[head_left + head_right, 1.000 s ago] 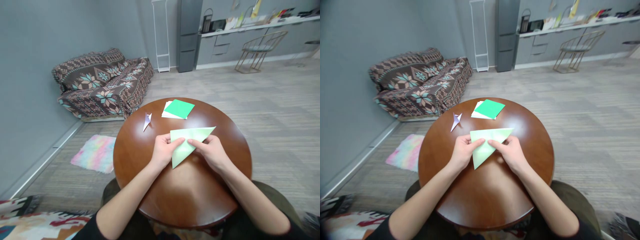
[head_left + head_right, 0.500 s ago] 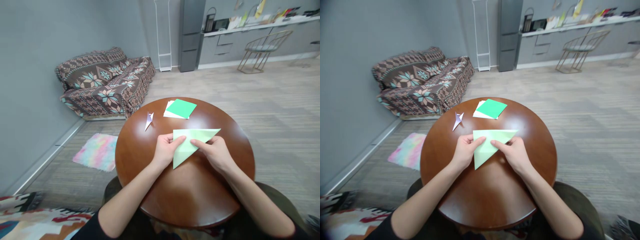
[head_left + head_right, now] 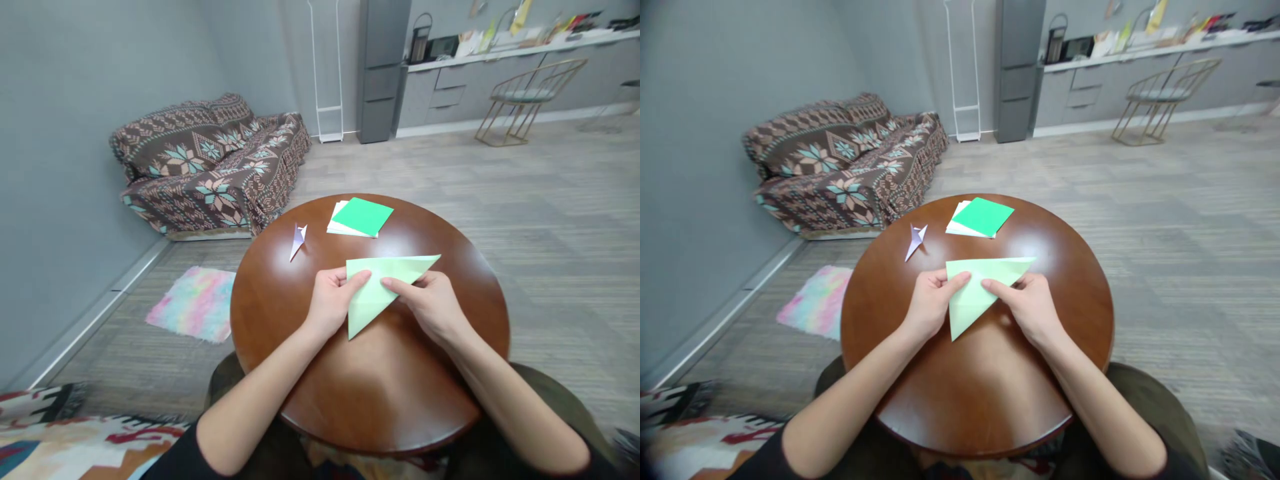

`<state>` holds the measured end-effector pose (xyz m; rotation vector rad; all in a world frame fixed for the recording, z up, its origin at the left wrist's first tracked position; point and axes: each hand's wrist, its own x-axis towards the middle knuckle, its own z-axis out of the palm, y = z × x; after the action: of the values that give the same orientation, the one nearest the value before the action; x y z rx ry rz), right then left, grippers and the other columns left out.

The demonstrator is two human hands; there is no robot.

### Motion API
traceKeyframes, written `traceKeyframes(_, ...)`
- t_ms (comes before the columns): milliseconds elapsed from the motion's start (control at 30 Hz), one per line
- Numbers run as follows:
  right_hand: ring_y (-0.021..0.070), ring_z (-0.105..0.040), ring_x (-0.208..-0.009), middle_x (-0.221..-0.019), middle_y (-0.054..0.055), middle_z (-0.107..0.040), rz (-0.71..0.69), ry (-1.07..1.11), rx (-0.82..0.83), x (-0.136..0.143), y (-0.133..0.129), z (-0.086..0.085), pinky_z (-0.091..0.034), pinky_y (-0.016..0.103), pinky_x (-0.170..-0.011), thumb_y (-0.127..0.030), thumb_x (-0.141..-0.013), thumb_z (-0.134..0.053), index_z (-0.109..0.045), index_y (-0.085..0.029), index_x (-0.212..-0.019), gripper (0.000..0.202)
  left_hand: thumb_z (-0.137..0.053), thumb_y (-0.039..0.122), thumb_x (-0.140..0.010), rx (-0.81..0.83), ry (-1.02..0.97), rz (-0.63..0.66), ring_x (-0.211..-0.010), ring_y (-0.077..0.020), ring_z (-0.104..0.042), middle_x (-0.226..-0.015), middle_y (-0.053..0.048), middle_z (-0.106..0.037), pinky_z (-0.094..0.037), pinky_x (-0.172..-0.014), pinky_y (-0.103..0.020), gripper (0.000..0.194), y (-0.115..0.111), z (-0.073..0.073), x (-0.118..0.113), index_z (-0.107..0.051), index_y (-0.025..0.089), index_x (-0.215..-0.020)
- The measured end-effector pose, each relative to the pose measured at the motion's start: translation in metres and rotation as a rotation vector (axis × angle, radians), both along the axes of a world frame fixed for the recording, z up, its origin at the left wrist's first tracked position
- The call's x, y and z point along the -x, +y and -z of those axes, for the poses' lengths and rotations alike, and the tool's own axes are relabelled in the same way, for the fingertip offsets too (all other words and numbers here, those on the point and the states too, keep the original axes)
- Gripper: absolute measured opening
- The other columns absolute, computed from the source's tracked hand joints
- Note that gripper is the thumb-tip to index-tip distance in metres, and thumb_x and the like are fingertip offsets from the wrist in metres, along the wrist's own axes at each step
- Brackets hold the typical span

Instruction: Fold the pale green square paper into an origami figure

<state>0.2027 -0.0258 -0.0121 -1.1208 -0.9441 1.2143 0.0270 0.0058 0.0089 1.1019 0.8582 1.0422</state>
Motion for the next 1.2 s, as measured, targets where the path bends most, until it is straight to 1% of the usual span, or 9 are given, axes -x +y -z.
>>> traceKeyframes(167,0.0297,-0.073,-0.084,-0.092,0.011,-0.080,0.007,0.005,0.011,0.000,0.000,-0.002,-0.058,0.041,-0.077,-0.035,-0.070,-0.088,-0.081,-0.015,-0.089,0.029,-0.082,0.045,-0.073,0.015,0.012,-0.008,-0.067,-0.0195,-0.070,-0.081,-0.009,-0.078,-0.054,-0.061,-0.027,0.036,-0.001,0.000,0.000,-0.080,0.012,-0.086)
traceKeyframes(500,0.0299,-0.073,-0.082,-0.091,0.012,-0.080,0.015,0.008,-0.003,0.002,0.000,0.000,-0.056,0.038,-0.069,-0.043,-0.069,-0.086,-0.080,-0.015,-0.085,0.033,-0.081,0.043,-0.074,0.013,0.015,-0.036,-0.064,-0.0183,-0.069,-0.079,-0.009,-0.078,-0.053,-0.058,-0.026,0.034,-0.001,0.002,-0.001,-0.079,0.011,-0.087)
traceKeyframes(600,0.0285,-0.072,-0.081,-0.091,0.011,-0.080,0.000,0.013,-0.008,0.001,0.000,0.001,-0.055,0.038,-0.070,-0.041,-0.071,-0.086,-0.080,-0.016,-0.087,0.031,-0.081,0.043,-0.075,0.012,0.017,-0.034,-0.065,-0.0185,-0.069,-0.079,-0.009,-0.078,-0.053,-0.059,-0.026,0.034,-0.001,0.001,-0.001,-0.079,0.011,-0.087)
traceKeyframes(667,0.0272,-0.072,-0.079,-0.089,0.010,-0.079,0.000,0.003,-0.011,0.001,0.000,-0.001,-0.055,0.037,-0.071,-0.040,-0.071,-0.086,-0.081,-0.016,-0.088,0.030,-0.081,0.042,-0.075,0.011,0.011,-0.029,-0.066,-0.0190,-0.070,-0.081,-0.009,-0.078,-0.054,-0.061,-0.027,0.034,-0.001,0.001,-0.001,-0.079,0.011,-0.088)
traceKeyframes(767,0.0250,-0.070,-0.074,-0.084,0.009,-0.079,0.037,-0.071,-0.011,0.001,-0.001,-0.007,-0.054,0.035,-0.068,-0.041,-0.071,-0.086,-0.081,-0.015,-0.082,0.029,-0.082,0.042,-0.074,0.027,0.002,-0.011,-0.070,-0.0206,-0.072,-0.088,-0.011,-0.079,-0.056,-0.065,-0.029,0.035,-0.002,0.002,-0.001,-0.079,0.011,-0.091)
traceKeyframes(867,0.0239,-0.070,-0.072,-0.082,0.009,-0.079,0.068,-0.140,-0.021,0.002,-0.002,-0.012,-0.053,0.033,-0.067,-0.040,-0.070,-0.086,-0.080,-0.015,-0.077,0.027,-0.087,0.037,-0.067,0.042,0.048,0.017,-0.079,-0.0231,-0.074,-0.096,-0.011,-0.079,-0.057,-0.073,-0.030,0.036,-0.004,0.003,-0.002,-0.079,0.013,-0.093)
traceKeyframes(967,0.0252,-0.071,-0.075,-0.084,0.009,-0.080,0.062,-0.152,-0.020,0.003,-0.002,-0.014,-0.054,0.034,-0.070,-0.039,-0.068,-0.087,-0.081,-0.015,-0.078,0.026,-0.090,0.033,-0.063,0.035,0.115,0.049,-0.086,-0.0256,-0.074,-0.100,-0.011,-0.079,-0.057,-0.076,-0.031,0.039,-0.005,0.004,-0.001,-0.079,0.014,-0.095)
traceKeyframes(1033,0.0256,-0.071,-0.078,-0.085,0.009,-0.080,0.075,-0.128,0.000,0.001,-0.001,-0.013,-0.055,0.034,-0.072,-0.038,-0.068,-0.087,-0.081,-0.015,-0.079,0.026,-0.089,0.034,-0.064,0.045,0.150,0.065,-0.087,-0.0270,-0.074,-0.100,-0.011,-0.079,-0.057,-0.076,-0.032,0.039,-0.006,0.005,0.000,-0.080,0.013,-0.095)
traceKeyframes(1200,0.0233,-0.070,-0.074,-0.083,0.008,-0.079,0.212,0.049,0.053,-0.009,0.005,-0.008,-0.057,0.036,-0.071,-0.038,-0.064,-0.090,-0.080,-0.015,-0.078,0.028,-0.091,0.034,-0.059,0.122,0.219,0.055,-0.082,-0.0276,-0.074,-0.099,-0.012,-0.079,-0.056,-0.070,-0.032,0.040,-0.005,0.007,0.004,-0.080,0.012,-0.091)
